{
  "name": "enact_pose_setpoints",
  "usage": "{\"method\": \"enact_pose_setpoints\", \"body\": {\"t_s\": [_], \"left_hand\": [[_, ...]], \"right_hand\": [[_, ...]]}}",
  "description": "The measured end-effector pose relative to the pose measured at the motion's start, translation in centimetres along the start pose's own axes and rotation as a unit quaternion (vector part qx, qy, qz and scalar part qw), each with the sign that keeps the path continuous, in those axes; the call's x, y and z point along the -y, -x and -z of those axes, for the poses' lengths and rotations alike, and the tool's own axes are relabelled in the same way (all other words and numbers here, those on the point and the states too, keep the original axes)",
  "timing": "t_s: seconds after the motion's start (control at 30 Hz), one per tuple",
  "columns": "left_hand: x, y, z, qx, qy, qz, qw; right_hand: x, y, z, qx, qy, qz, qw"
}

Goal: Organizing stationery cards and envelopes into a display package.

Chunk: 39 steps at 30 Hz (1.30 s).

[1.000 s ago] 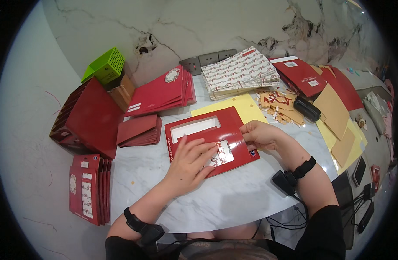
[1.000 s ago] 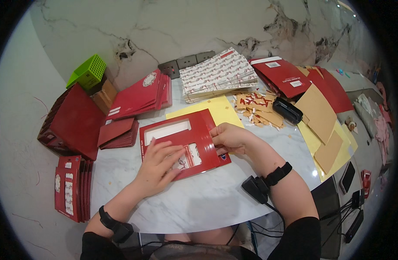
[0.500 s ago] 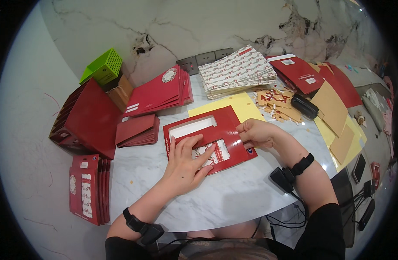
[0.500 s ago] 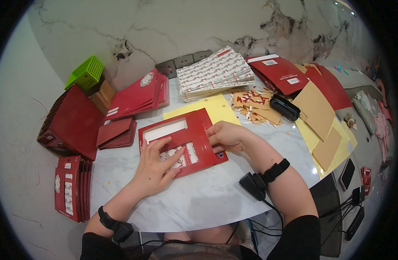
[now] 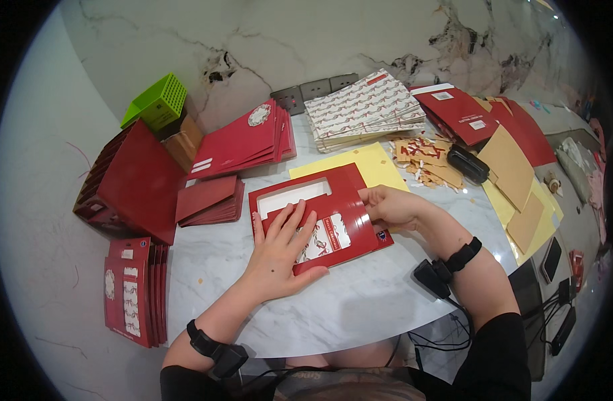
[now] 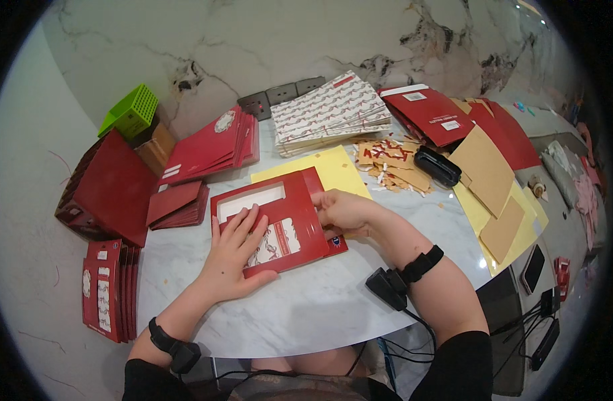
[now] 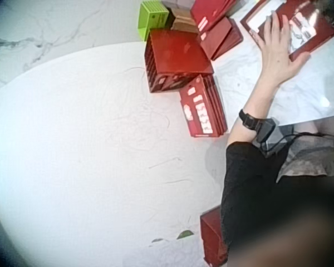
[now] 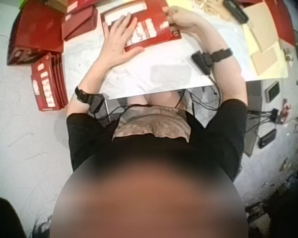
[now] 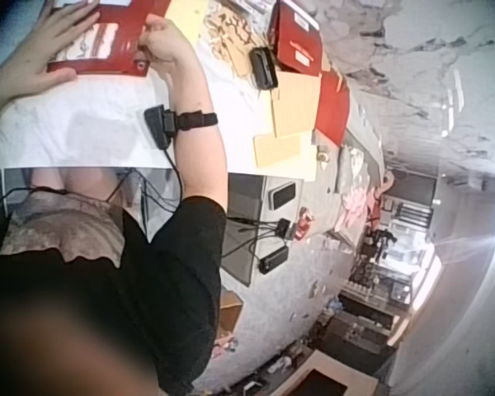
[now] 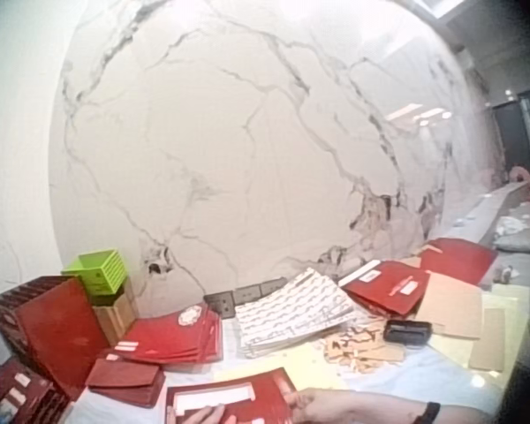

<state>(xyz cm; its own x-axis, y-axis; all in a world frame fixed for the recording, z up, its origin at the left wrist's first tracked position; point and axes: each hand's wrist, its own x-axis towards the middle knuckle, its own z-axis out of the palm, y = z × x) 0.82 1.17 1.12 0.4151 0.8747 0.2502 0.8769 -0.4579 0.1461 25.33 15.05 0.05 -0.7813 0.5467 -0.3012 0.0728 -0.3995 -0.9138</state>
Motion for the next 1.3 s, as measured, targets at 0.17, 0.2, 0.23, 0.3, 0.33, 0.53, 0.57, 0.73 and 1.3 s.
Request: {"method": "enact_pose_setpoints", "body": {"t_s": [0.17,0.2,0.23,0.3,0.33,0.53,0.57,0.73,1.3], "left_hand": [[-0.2,0.1,-0.1,0.007,-0.016,-0.005,1.0],[-0.3,0.0,-0.1,0.007,-0.014,-0.004,1.0],[-0.4,0.0,-0.1,0.009,-0.003,-0.008,1.0],[-0.4,0.1,-0.1,0.011,0.008,-0.01,1.0],[-0.3,0.0,-0.1,0.01,0.024,-0.015,1.0],[0.1,0.1,0.1,-0.029,0.096,0.0,0.995],[0.4,0.1,0.0,-0.078,0.157,0.01,0.984],[3.1,0.7,-2.7,-0.325,0.283,0.223,0.874],[2.1,-0.5,0.8,-0.264,0.742,0.23,0.571]], "right_hand": [[0.0,-0.2,0.3,0.008,-0.035,-0.007,0.999],[0.0,-0.2,0.3,0.016,-0.04,-0.011,0.999],[0.1,-0.2,0.2,0.017,-0.039,-0.012,0.999],[0.2,-0.1,-0.1,0.02,-0.009,-0.024,0.999],[0.2,-0.1,0.0,0.02,-0.009,-0.025,0.999],[0.1,0.0,0.3,0.023,0.015,-0.046,0.999],[0.1,0.0,0.4,0.015,0.028,-0.044,0.999],[0.4,0.3,0.5,-0.008,0.02,-0.034,0.999],[2.8,1.8,-0.8,-0.089,0.07,0.121,0.986]]}}
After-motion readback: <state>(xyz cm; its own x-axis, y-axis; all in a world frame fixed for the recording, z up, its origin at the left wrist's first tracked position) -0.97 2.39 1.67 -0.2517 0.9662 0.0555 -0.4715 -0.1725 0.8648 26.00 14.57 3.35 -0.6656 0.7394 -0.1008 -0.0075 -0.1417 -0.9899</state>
